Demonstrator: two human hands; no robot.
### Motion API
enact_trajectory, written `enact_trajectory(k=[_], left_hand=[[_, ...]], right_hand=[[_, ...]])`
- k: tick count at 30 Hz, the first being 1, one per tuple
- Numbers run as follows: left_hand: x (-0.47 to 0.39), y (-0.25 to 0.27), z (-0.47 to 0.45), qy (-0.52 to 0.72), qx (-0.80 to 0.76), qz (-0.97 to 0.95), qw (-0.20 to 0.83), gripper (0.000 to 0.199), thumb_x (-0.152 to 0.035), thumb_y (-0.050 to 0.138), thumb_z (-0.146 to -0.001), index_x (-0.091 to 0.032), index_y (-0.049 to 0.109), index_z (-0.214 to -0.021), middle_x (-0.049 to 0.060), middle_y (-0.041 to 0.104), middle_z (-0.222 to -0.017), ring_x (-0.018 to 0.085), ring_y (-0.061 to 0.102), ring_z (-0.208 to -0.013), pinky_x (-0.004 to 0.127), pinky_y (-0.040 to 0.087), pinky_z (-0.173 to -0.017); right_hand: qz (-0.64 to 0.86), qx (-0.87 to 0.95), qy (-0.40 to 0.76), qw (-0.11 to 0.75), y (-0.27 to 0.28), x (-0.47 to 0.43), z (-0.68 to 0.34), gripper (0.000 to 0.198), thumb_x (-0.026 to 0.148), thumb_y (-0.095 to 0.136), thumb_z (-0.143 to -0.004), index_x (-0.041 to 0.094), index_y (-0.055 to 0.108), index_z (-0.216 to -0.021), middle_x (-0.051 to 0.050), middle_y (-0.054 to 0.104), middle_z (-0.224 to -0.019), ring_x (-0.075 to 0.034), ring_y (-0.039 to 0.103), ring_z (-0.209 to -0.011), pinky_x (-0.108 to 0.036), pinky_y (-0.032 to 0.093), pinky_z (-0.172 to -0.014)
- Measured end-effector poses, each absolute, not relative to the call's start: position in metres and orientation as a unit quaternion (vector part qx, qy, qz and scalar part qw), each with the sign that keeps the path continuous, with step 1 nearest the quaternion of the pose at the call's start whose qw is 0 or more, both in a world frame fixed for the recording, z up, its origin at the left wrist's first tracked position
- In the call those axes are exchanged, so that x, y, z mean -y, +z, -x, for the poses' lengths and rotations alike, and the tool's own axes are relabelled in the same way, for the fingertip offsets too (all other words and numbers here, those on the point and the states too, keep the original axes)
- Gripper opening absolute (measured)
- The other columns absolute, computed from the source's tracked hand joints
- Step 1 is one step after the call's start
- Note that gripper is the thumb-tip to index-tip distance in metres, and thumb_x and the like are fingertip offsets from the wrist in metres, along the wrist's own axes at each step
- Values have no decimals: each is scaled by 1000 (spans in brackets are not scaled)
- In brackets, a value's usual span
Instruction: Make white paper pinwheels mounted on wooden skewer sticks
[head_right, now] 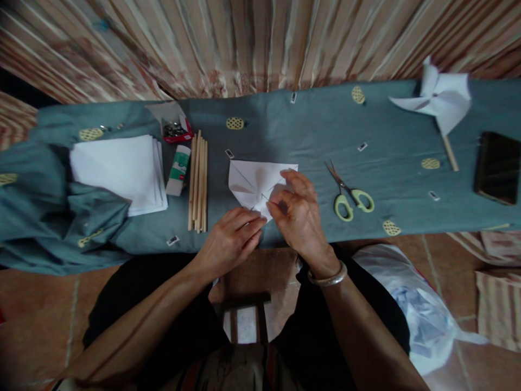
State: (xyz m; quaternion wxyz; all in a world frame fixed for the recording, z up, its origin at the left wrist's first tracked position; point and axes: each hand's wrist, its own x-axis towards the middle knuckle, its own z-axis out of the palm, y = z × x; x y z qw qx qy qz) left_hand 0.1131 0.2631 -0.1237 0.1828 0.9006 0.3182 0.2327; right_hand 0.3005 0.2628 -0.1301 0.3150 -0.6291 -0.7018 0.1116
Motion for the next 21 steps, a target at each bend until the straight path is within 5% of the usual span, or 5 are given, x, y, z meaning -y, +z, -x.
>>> enact_trajectory(k=[21], left_hand=[[-264, -125, -114, 238, -318, -898, 191, 17, -13, 49, -94, -12, 64, -102, 9, 68, -96, 21, 62, -92, 38, 56, -81]], right_hand=[[640, 693, 106, 315, -132, -261, -299, 8, 27, 68, -82, 24, 66, -76, -7, 60, -132, -31, 49, -130, -54, 42, -109]])
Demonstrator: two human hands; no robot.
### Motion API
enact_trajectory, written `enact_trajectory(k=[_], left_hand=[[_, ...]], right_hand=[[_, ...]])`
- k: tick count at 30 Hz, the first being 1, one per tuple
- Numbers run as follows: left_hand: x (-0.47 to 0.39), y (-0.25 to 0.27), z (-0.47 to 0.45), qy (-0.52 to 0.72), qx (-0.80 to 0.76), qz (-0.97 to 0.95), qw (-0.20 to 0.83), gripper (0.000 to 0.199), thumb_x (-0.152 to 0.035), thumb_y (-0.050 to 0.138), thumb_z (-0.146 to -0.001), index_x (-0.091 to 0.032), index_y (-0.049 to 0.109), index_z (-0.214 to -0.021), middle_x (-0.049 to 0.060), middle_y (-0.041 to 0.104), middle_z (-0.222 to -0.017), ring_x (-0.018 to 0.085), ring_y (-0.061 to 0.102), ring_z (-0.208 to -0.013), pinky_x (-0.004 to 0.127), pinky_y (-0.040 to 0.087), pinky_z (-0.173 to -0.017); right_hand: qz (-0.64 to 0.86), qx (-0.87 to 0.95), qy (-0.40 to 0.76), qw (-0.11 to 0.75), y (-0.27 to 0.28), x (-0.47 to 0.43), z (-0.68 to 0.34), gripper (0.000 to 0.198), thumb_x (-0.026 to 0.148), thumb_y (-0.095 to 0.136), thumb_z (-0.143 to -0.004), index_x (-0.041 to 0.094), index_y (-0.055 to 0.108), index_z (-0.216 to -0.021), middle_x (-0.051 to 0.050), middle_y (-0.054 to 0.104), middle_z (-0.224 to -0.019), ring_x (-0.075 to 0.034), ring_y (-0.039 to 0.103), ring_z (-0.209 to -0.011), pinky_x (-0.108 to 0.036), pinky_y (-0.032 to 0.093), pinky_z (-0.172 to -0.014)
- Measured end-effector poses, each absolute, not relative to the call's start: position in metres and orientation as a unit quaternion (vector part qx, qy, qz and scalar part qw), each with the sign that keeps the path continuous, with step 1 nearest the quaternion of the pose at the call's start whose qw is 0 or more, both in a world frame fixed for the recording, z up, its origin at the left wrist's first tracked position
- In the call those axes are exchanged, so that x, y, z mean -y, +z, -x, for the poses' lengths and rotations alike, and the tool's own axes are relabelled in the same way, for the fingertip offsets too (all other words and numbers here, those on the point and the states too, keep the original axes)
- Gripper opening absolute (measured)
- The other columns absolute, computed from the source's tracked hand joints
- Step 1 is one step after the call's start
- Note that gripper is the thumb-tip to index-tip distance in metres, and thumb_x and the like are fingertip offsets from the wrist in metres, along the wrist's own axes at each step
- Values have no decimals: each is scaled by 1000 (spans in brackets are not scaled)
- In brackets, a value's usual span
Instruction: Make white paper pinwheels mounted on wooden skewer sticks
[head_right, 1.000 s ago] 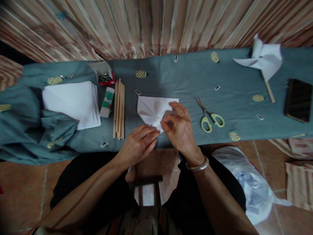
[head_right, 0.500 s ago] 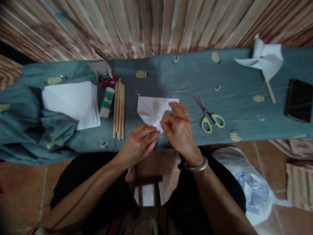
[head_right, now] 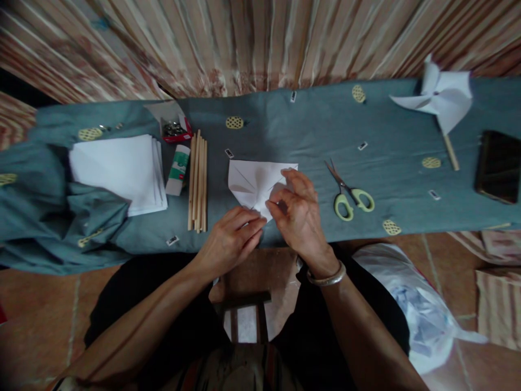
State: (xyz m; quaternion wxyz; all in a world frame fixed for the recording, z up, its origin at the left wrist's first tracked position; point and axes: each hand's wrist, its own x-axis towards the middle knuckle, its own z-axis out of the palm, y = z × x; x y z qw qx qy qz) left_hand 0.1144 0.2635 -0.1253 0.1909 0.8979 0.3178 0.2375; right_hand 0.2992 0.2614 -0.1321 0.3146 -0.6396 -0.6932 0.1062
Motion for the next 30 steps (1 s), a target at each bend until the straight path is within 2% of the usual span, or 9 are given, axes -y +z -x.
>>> enact_trajectory(k=[6, 11, 15, 20, 24, 30], left_hand=[[-264, -125, -115, 240, -314, -899, 190, 18, -13, 49, -94, -10, 65, -102, 10, 68, -95, 21, 62, -91, 38, 57, -80], [-264, -124, -115, 222, -320, -901, 191, 18, -13, 48, -94, -13, 65, -102, 9, 67, -96, 21, 61, -92, 39, 56, -81], [-263, -123, -114, 217, -321, -902, 188, 18, -14, 49, -94, -11, 65, -102, 9, 67, -95, 21, 61, -90, 37, 56, -80], [-263, -123, -114, 218, -317, -905, 183, 18, -12, 50, -92, -10, 66, -101, 9, 67, -95, 21, 60, -91, 37, 56, -81], [-263, -124, -115, 220, -320, -904, 179, 17, -14, 52, -92, -11, 66, -102, 8, 67, -94, 21, 59, -90, 36, 55, -80], [-263, -122, -116, 187, -333, -908, 173, 12, -17, 55, -91, -13, 66, -96, 8, 65, -93, 22, 58, -91, 37, 54, -80]], right_hand=[[632, 705, 112, 304, -129, -259, -298, 4, 29, 63, -87, 30, 67, -86, -2, 56, -137, -29, 45, -135, -54, 40, -112], [613, 724, 123, 293, -125, -256, -293, 25, 28, 53, -93, 37, 66, -112, 2, 49, -145, -30, 39, -141, -57, 37, -114], [610, 731, 124, 278, -123, -254, -290, 29, 25, 48, -95, 37, 67, -113, 4, 45, -150, -31, 35, -144, -57, 35, -114], [604, 758, 84, 232, -128, -249, -285, 28, 27, 43, -97, 31, 67, -110, -2, 46, -150, -30, 31, -146, -55, 39, -109], [588, 773, 51, 234, -136, -243, -283, 29, 28, 40, -98, 26, 61, -118, -8, 49, -148, -29, 31, -146, -54, 43, -104], [587, 771, 66, 237, -143, -240, -277, 37, 25, 40, -97, 33, 51, -131, -6, 49, -148, -28, 28, -148, -54, 42, -106]])
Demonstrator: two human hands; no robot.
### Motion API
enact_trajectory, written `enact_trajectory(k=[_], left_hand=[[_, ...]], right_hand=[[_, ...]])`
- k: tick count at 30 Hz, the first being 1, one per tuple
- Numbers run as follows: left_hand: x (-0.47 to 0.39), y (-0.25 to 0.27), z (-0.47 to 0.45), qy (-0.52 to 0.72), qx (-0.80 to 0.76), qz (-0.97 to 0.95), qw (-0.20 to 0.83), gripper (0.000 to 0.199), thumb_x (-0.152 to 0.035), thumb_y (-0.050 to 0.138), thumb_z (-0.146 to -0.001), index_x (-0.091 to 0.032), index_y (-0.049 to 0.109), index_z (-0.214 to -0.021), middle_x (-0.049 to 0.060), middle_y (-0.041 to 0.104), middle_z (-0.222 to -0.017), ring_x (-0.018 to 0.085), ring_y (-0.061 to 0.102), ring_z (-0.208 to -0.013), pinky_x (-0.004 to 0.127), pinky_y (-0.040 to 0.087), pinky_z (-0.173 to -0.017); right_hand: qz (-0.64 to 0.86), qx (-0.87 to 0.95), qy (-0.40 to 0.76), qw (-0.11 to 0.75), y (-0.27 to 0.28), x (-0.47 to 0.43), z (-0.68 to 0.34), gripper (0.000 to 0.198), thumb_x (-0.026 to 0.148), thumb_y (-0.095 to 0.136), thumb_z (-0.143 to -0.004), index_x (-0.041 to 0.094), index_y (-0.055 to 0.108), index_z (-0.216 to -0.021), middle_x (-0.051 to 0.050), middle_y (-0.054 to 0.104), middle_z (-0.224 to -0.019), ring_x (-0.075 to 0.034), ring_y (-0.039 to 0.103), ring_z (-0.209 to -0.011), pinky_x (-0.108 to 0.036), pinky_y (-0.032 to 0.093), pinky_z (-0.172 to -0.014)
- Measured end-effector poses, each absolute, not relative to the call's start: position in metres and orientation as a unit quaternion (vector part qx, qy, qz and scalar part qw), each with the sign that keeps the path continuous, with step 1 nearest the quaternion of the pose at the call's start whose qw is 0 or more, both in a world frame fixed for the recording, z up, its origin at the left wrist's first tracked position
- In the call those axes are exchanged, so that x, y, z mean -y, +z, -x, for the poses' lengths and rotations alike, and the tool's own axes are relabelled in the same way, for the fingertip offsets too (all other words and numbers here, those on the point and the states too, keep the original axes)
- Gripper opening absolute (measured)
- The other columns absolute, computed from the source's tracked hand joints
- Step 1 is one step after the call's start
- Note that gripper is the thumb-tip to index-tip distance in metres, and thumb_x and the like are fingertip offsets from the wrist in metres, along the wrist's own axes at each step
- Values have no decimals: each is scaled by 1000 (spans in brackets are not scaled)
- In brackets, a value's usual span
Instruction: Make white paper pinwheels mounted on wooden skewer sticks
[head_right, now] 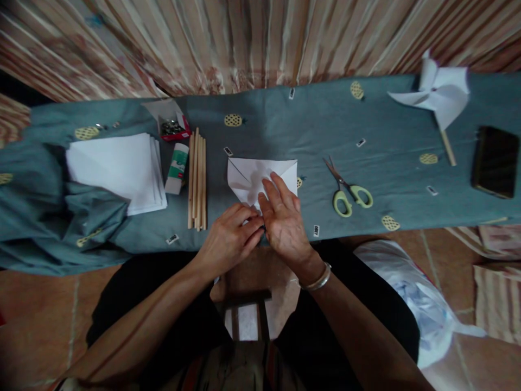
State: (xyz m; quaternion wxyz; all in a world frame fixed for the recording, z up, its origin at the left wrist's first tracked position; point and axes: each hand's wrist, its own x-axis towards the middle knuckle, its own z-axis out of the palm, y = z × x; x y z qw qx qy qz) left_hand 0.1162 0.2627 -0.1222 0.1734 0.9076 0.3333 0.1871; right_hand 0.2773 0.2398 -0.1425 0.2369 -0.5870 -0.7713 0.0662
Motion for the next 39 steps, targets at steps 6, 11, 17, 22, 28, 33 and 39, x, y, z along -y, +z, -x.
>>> enact_trajectory(k=[6, 11, 17, 22, 28, 33, 39], left_hand=[[-262, -122, -115, 178, -330, -914, 154, 14, -14, 55, -91, -13, 65, -100, 9, 65, -95, 23, 58, -91, 38, 53, -78], [-261, -122, -113, 194, -323, -914, 152, 16, -13, 55, -91, -13, 64, -103, 9, 66, -97, 22, 59, -91, 37, 53, -79], [-263, -122, -112, 195, -316, -916, 150, 16, -14, 55, -92, -11, 64, -104, 10, 67, -98, 23, 59, -92, 38, 53, -78], [-264, -122, -112, 194, -312, -918, 152, 17, -14, 53, -92, -12, 65, -105, 10, 66, -98, 23, 59, -94, 38, 52, -78], [-266, -121, -105, 218, -316, -914, 133, 22, -13, 53, -93, -13, 64, -111, 10, 68, -103, 22, 60, -94, 37, 51, -79], [-268, -120, -102, 235, -321, -908, 131, 24, -13, 52, -93, -14, 63, -115, 10, 69, -102, 22, 60, -94, 36, 51, -79], [-266, -120, -104, 238, -315, -909, 136, 26, -13, 53, -92, -15, 62, -117, 8, 69, -98, 22, 60, -92, 36, 50, -78]], right_hand=[[592, 758, 99, 256, -134, -239, -280, 42, 20, 42, -94, 35, 55, -130, -4, 49, -149, -30, 27, -149, -59, 38, -110], [622, 704, 113, 323, -123, -255, -308, 48, 19, 37, -94, 30, 51, -139, -5, 50, -148, -26, 43, -140, -56, 36, -114], [660, 674, 85, 320, -136, -299, -337, 53, 41, 49, -93, 15, 52, -139, -17, 56, -142, -33, 47, -136, -58, 37, -112], [644, 689, 108, 313, -136, -314, -337, 45, 46, 47, -94, 18, 64, -125, -15, 68, -126, -31, 61, -122, -53, 45, -106], [675, 643, 135, 336, -128, -308, -346, 34, 43, 54, -91, 22, 71, -112, -8, 76, -102, -27, 72, -91, -45, 56, -86], [657, 668, 108, 333, -131, -306, -350, 41, 40, 51, -91, 20, 64, -125, -12, 68, -126, -31, 63, -118, -52, 49, -102], [604, 736, 103, 287, -132, -311, -336, 45, 30, 41, -94, 17, 58, -133, -12, 64, -134, -28, 55, -130, -52, 41, -110]])
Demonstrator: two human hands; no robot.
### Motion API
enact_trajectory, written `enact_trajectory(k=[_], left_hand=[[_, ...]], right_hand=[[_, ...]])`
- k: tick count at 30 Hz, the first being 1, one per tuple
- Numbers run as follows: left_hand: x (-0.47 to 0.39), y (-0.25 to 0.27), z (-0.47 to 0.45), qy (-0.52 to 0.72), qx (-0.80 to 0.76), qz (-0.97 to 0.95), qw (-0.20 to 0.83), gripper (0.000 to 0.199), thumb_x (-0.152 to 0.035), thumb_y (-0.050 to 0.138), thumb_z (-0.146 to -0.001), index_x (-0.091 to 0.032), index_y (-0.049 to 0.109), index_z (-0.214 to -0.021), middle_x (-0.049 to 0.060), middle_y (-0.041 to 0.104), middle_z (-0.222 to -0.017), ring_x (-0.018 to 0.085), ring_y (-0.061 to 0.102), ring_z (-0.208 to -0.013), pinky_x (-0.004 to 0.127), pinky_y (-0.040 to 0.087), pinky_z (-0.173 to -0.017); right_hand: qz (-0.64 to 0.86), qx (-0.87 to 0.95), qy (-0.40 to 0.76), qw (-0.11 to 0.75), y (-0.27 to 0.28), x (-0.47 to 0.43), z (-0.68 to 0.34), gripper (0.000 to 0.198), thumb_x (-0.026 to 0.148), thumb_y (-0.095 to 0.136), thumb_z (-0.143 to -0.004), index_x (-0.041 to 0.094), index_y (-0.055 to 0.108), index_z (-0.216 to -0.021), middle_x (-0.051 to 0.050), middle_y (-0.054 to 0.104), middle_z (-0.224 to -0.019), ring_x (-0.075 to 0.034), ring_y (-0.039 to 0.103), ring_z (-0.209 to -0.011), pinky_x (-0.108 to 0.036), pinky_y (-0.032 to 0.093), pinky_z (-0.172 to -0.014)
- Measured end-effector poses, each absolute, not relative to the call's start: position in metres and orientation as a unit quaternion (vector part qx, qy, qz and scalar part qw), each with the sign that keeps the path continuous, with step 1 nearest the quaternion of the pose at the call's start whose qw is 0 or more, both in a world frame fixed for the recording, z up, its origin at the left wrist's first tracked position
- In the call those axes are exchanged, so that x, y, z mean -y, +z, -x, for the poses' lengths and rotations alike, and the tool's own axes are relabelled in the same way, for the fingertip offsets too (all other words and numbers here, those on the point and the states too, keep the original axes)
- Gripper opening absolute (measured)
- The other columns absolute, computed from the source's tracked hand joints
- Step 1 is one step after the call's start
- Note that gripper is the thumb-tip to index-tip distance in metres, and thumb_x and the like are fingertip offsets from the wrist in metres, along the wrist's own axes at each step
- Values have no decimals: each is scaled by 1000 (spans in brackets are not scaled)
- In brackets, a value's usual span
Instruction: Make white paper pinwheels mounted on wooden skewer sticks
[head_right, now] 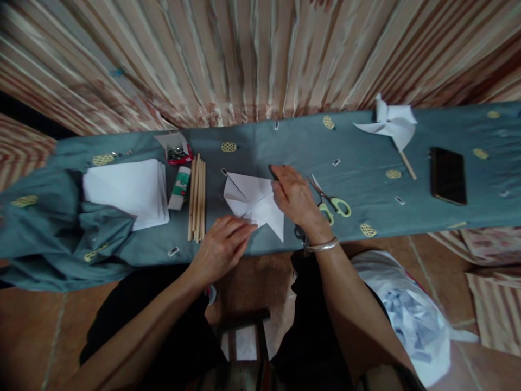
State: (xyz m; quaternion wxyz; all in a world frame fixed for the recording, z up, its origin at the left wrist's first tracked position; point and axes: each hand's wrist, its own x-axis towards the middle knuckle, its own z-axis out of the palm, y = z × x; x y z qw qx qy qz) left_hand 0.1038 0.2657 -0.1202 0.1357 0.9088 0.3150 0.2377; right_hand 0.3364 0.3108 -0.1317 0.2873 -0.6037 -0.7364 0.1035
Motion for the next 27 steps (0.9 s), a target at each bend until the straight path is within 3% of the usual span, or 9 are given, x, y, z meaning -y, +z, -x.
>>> enact_trajectory(k=[5, 11, 20, 27], left_hand=[[-268, -120, -98, 256, -326, -901, 126, 26, -11, 54, -92, -13, 63, -116, 8, 70, -98, 22, 60, -90, 35, 49, -76], [-277, -120, -88, 262, -338, -897, 112, 24, -11, 54, -91, -13, 64, -113, 9, 72, -102, 22, 61, -92, 38, 50, -81], [-285, -123, -87, 272, -343, -892, 113, 26, -8, 55, -89, -14, 66, -111, 9, 71, -105, 24, 60, -97, 42, 52, -86], [-301, -125, -94, 299, -356, -881, 85, 27, -5, 53, -87, -17, 69, -104, 9, 69, -112, 24, 57, -105, 42, 51, -90]], right_hand=[[607, 733, 115, 286, -125, -309, -331, 43, 31, 46, -93, 13, 62, -128, -15, 70, -122, -28, 63, -118, -47, 48, -103], [654, 672, 168, 304, -112, -301, -337, 39, 30, 57, -87, 19, 66, -124, -7, 77, -97, -25, 72, -89, -39, 55, -83], [644, 548, 342, 409, -121, -297, -353, 45, 38, 75, -72, 20, 69, -112, -2, 74, -79, -18, 68, -68, -33, 56, -67], [658, 499, 387, 411, -120, -280, -366, 42, 43, 81, -64, 20, 73, -99, -1, 71, -70, -17, 64, -60, -30, 53, -57]])
